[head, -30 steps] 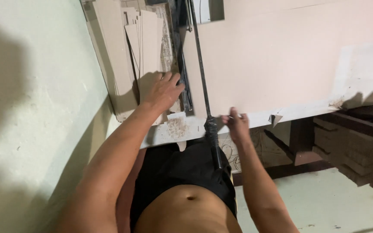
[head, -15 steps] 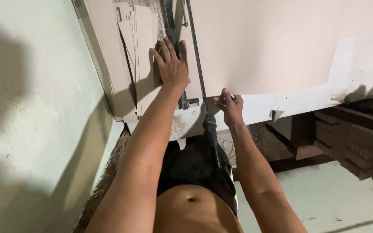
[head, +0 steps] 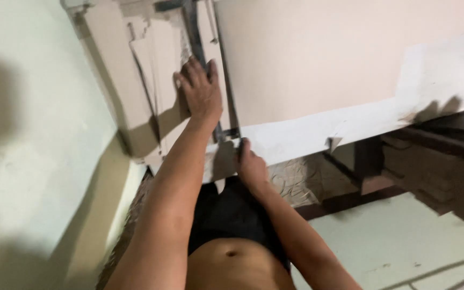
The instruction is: The person uses a manual paper cutter to slice a large sheet of paper into smaller strips. They repeatedly align the paper, pull down the cutting lever, and remove the cut pieces. Finally, they gather the cut strips into a stack.
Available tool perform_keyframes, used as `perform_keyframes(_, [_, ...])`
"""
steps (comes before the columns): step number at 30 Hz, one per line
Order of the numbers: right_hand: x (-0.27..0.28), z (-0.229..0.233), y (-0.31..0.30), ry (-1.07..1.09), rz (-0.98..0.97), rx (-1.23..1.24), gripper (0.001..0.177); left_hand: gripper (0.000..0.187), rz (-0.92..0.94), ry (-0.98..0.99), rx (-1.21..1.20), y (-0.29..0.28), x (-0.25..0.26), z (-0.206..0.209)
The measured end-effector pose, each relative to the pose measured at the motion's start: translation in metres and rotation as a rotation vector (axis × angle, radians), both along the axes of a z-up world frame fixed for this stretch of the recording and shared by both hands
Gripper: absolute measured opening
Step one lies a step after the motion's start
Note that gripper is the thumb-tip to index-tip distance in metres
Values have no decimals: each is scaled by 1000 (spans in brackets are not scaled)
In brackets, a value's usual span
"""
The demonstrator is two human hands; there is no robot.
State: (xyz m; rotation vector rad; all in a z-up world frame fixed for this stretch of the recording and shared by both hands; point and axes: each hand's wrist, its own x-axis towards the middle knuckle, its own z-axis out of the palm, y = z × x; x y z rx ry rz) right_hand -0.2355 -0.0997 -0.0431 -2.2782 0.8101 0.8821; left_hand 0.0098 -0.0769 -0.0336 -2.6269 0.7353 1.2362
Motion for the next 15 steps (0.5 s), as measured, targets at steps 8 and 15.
perform_keyframes(8, [42,155,-30,-39,-273,234,74,76,-115,-231,-148,9,-11,17])
perform_keyframes(15, [13,109,-91,-153,-829,421,69,26,-472,41,-580,60,-109,-131])
